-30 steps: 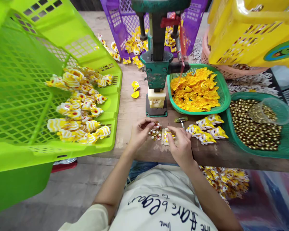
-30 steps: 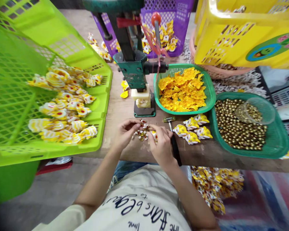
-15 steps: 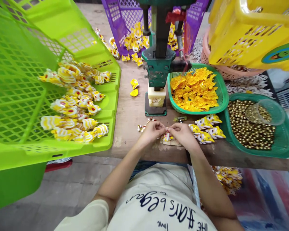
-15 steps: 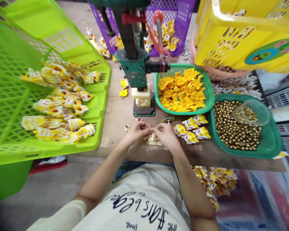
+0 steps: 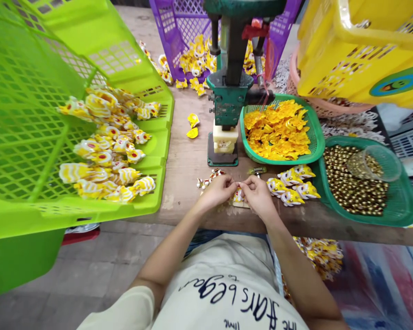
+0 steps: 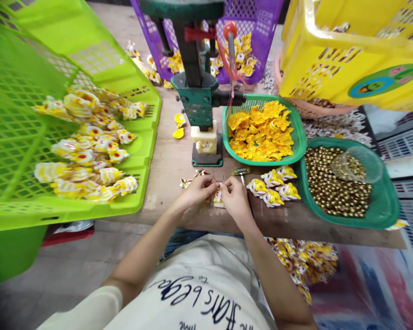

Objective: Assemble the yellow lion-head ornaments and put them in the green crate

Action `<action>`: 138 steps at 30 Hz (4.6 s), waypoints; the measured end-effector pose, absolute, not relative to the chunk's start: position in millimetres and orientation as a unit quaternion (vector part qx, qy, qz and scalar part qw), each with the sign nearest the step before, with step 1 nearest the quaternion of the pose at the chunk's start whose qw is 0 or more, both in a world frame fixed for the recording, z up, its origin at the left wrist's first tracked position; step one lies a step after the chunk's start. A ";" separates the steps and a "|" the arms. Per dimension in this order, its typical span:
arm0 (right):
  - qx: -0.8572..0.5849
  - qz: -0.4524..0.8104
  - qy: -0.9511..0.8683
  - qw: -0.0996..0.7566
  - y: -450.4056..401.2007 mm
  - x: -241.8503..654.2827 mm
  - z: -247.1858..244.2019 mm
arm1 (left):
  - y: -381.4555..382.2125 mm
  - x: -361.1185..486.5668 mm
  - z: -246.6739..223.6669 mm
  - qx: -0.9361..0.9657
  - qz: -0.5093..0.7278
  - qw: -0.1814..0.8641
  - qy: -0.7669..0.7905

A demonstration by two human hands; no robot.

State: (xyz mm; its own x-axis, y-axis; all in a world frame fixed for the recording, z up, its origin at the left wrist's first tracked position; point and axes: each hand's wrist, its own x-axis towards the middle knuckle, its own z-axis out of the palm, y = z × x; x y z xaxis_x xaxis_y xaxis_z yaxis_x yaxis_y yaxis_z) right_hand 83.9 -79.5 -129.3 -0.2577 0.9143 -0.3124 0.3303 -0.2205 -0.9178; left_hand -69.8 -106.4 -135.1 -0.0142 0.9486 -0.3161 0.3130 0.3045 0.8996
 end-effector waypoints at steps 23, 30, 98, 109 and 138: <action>-0.676 0.215 -0.702 0.063 -138.9 158.4 -135.3 | -97.0 -71.4 -135.4 0.463 0.348 0.563 0.590; -0.620 0.362 -0.668 0.197 -163.4 166.1 -115.3 | -99.1 -72.6 -145.1 0.483 0.355 0.553 0.579; -0.709 0.135 -0.660 0.208 -38.3 229.5 -92.7 | -128.9 -65.0 -94.9 0.234 0.475 0.691 0.492; -0.739 0.146 -0.654 0.065 12.4 299.4 -103.6 | -120.1 -51.8 -98.8 0.168 0.522 0.705 0.450; -0.499 0.193 -0.713 0.454 -121.4 117.6 -98.0 | -129.2 -10.7 -93.2 0.488 0.471 0.490 0.547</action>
State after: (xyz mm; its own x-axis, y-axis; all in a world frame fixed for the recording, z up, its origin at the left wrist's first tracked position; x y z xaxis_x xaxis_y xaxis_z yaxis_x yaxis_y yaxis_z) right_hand 117.6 -121.4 -98.0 -0.0902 0.8863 0.4543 0.5353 0.4278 -0.7283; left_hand -10.7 -129.2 -93.2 -0.0438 0.9962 -0.0757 0.0730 0.0788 0.9942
